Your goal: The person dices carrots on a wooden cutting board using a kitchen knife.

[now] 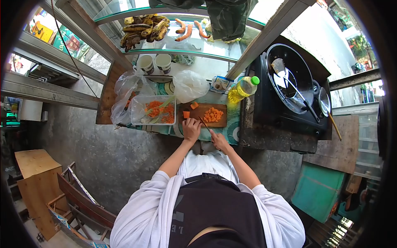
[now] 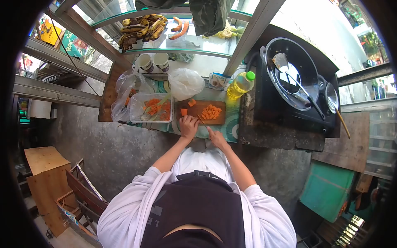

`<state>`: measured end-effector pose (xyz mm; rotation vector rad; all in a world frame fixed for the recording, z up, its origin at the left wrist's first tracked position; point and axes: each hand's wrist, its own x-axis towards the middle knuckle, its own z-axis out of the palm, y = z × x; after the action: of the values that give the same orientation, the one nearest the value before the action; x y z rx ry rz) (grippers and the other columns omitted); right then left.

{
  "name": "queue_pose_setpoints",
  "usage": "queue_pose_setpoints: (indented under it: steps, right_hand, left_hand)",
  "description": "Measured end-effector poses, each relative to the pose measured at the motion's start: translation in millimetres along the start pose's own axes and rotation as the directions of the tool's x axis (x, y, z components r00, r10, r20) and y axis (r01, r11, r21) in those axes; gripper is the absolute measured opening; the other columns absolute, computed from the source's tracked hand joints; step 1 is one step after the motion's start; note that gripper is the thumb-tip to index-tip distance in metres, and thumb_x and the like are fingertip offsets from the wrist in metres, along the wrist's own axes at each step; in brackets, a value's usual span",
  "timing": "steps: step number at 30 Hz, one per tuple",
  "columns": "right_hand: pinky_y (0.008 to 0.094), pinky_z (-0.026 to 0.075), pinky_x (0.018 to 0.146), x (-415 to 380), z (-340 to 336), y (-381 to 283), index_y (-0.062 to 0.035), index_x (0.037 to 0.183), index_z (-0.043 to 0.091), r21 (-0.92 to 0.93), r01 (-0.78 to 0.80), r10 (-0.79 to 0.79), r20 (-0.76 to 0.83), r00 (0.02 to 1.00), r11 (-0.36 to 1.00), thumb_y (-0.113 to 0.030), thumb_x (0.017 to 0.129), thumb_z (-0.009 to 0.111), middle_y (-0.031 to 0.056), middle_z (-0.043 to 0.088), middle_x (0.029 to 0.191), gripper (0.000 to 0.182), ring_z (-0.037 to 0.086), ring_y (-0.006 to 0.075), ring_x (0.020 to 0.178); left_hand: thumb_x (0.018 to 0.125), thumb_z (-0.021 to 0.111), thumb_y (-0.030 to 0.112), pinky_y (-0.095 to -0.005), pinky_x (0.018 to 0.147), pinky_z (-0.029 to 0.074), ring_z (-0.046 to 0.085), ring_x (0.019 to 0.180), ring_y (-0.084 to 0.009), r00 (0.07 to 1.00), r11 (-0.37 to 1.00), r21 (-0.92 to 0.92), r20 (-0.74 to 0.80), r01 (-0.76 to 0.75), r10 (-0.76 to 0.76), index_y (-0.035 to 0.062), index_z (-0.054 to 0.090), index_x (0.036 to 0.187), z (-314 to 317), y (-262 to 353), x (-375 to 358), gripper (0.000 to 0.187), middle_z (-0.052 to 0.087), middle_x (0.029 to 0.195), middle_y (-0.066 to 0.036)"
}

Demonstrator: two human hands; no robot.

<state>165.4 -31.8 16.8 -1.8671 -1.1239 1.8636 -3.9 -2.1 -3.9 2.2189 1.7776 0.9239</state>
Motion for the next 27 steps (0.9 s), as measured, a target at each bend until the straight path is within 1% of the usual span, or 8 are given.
queue_pose_setpoints:
  steps: [8, 12, 14, 18, 20, 21, 23, 27]
  right_hand:
    - [0.0276, 0.024, 0.034, -2.6, 0.0, -7.2, -0.0081, 0.055, 0.038, -0.074, 0.002, -0.004, -0.025, 1.000, 0.997, -0.056, 0.087, 0.042, -0.0004, 0.033, 0.047, 0.058, 0.029, 0.0113, 0.036]
    - [0.0280, 0.026, 0.035, 6.0, 0.6, 0.8, -0.0081, 0.055, 0.037, -0.106, -0.009, 0.004, -0.042, 0.999, 0.994, -0.057, 0.087, 0.042, -0.0002, 0.033, 0.047, 0.059, 0.031, 0.0122, 0.037]
    - [0.0281, 0.028, 0.036, 9.6, 0.6, 3.8, -0.0079, 0.055, 0.037, -0.198, 0.064, -0.078, -0.065, 0.995, 0.978, -0.058, 0.086, 0.040, 0.0005, 0.034, 0.047, 0.060, 0.032, 0.0129, 0.037]
    - [0.0280, 0.029, 0.036, 4.4, 0.4, -0.3, -0.0077, 0.055, 0.038, -0.176, 0.052, -0.062, -0.052, 0.997, 0.983, -0.060, 0.086, 0.039, 0.0012, 0.035, 0.047, 0.061, 0.033, 0.0134, 0.038]
    - [0.0278, 0.029, 0.036, 3.7, 1.6, -1.0, -0.0076, 0.056, 0.038, -0.123, 0.009, -0.014, -0.047, 0.999, 0.992, -0.060, 0.086, 0.040, 0.0017, 0.036, 0.048, 0.060, 0.033, 0.0134, 0.038]
    - [0.0278, 0.029, 0.036, 3.8, 1.3, -1.7, -0.0076, 0.056, 0.038, -0.123, 0.013, -0.019, -0.046, 0.999, 0.992, -0.060, 0.086, 0.040, 0.0017, 0.036, 0.048, 0.060, 0.033, 0.0134, 0.038]
    - [0.0317, 0.037, 0.041, 3.1, -1.1, -2.4, -0.0010, 0.059, 0.050, -0.110, -0.064, 0.062, -0.028, 0.998, 0.992, -0.061, 0.084, 0.042, 0.0079, 0.046, 0.051, 0.066, 0.044, 0.0185, 0.043]
    - [0.0297, 0.034, 0.038, 6.3, -5.8, 6.6, -0.0033, 0.058, 0.047, -0.078, -0.048, 0.050, 0.022, 0.998, 0.996, -0.062, 0.083, 0.042, 0.0057, 0.044, 0.051, 0.064, 0.041, 0.0166, 0.041]
  left_hand:
    - [0.070, 0.070, 0.017, -0.0366, 0.074, 0.036, 0.051, 0.080, -0.0191, 1.000, 1.000, 0.005, 0.000, -0.008, 0.008, 0.0063, 0.066, 0.082, -1.8, -0.3, 0.6, 0.016, 0.055, 0.075, -0.002]
    - [0.070, 0.070, 0.018, -0.0368, 0.074, 0.036, 0.051, 0.080, -0.0191, 1.000, 1.000, 0.007, -0.010, -0.009, 0.009, 0.0060, 0.067, 0.083, -2.4, 0.5, 0.5, 0.017, 0.055, 0.075, -0.002]
    - [0.071, 0.069, 0.019, -0.0369, 0.075, 0.036, 0.051, 0.080, -0.0190, 1.000, 1.000, 0.022, -0.004, -0.013, 0.013, 0.0058, 0.067, 0.084, -3.4, 0.6, 1.3, 0.019, 0.055, 0.076, -0.002]
    - [0.071, 0.069, 0.019, -0.0372, 0.076, 0.036, 0.051, 0.081, -0.0189, 1.000, 1.000, 0.015, 0.013, -0.008, 0.008, 0.0058, 0.068, 0.086, -4.1, 0.6, 1.5, 0.020, 0.056, 0.076, -0.002]
    - [0.072, 0.069, 0.020, -0.0376, 0.078, 0.035, 0.051, 0.081, -0.0188, 1.000, 1.000, 0.027, 0.021, -0.001, 0.001, 0.0063, 0.068, 0.087, -5.1, 0.8, 1.5, 0.021, 0.056, 0.077, -0.003]
    - [0.072, 0.069, 0.020, -0.0376, 0.078, 0.035, 0.051, 0.081, -0.0188, 1.000, 1.000, 0.030, 0.018, -0.004, 0.003, 0.0063, 0.068, 0.087, -5.6, 1.0, 1.9, 0.021, 0.056, 0.077, -0.003]
    - [0.072, 0.069, 0.022, -0.0380, 0.079, 0.034, 0.051, 0.082, -0.0186, 1.000, 0.999, 0.045, 0.017, -0.012, 0.011, 0.0066, 0.068, 0.087, -6.3, 1.5, 2.4, 0.022, 0.057, 0.077, -0.003]
    - [0.072, 0.069, 0.023, -0.0382, 0.080, 0.034, 0.051, 0.082, -0.0185, 1.000, 0.999, 0.052, 0.020, -0.015, 0.014, 0.0069, 0.068, 0.087, -7.2, 1.5, 3.4, 0.022, 0.057, 0.077, -0.002]
